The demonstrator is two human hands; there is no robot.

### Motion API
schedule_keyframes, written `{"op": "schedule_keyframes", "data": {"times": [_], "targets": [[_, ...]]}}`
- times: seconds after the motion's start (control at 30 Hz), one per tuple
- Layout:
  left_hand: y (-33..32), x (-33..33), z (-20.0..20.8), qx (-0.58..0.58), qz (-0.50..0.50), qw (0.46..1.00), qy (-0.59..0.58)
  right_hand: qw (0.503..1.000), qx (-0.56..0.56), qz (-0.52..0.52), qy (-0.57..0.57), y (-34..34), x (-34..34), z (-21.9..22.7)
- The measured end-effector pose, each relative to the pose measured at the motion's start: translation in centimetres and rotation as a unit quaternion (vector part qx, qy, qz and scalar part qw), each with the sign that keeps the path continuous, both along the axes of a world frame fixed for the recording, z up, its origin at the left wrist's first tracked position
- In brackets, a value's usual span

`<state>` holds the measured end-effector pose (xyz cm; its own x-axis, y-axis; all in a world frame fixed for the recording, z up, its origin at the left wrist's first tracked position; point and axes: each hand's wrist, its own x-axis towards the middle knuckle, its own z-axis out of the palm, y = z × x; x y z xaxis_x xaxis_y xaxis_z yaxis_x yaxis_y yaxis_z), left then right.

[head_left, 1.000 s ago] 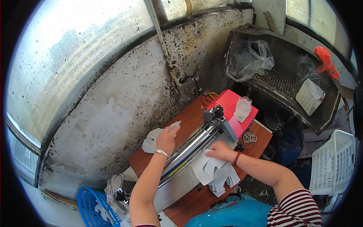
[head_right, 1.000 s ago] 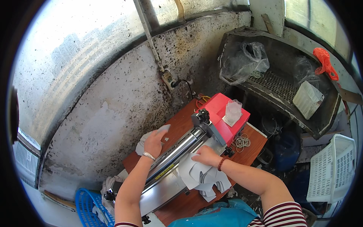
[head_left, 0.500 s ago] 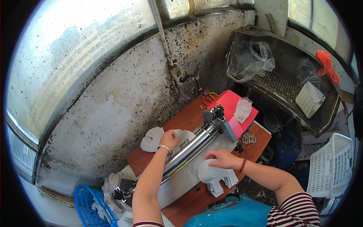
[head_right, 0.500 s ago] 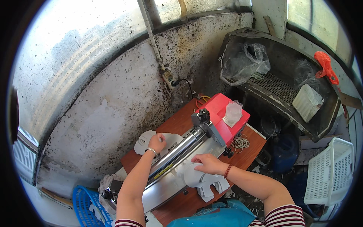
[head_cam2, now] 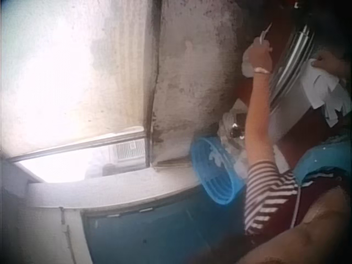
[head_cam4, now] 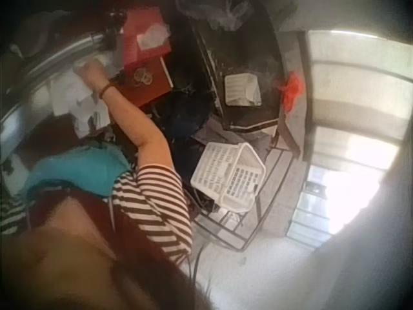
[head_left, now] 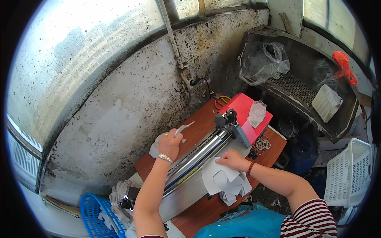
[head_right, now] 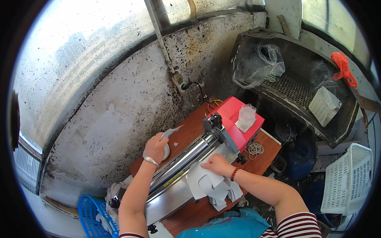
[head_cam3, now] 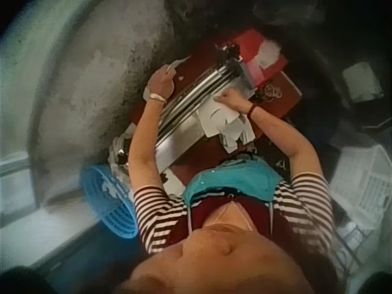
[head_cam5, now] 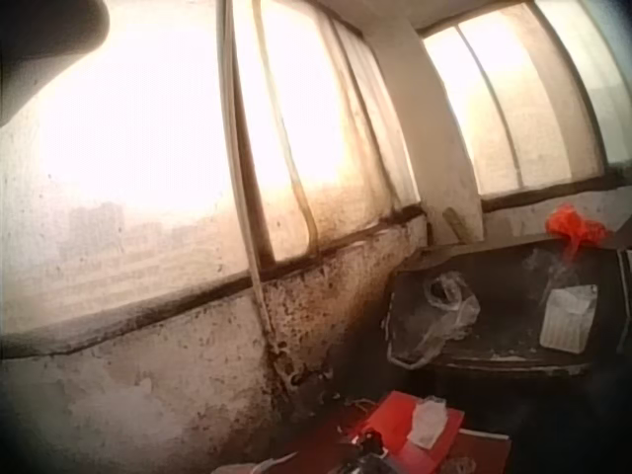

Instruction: The person feeds fabric mask pieces through a roller machine by hand, collects the pieces from the opposite side, and stacks them together.

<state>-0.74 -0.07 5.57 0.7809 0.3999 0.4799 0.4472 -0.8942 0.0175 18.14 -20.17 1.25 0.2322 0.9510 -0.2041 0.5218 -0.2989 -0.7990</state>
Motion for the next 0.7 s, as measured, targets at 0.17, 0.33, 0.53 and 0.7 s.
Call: {"op": "schedule_keyframes", "data": {"times": [0.17,0.33,0.53,0.7], "targets": [[0.0,0.7,-4.6,-0.220,-0.013,0.957,0.190,1.000,0.008,-0.014,0.018,1.9,-0.5,-0.3],[1.3,1.3,-6.8,-0.409,0.044,0.892,0.189,0.990,0.003,-0.010,0.138,0.5,-0.1,0.4],[1.5,1.6,-5.6,-0.406,0.102,0.906,0.067,0.980,0.049,-0.049,0.187,-1.4,0.0,-0.7],[0.2,2.0,-2.6,-0.243,0.122,0.958,-0.096,0.976,0.099,-0.126,0.150,-0.3,-1.0,-2.0]]}}
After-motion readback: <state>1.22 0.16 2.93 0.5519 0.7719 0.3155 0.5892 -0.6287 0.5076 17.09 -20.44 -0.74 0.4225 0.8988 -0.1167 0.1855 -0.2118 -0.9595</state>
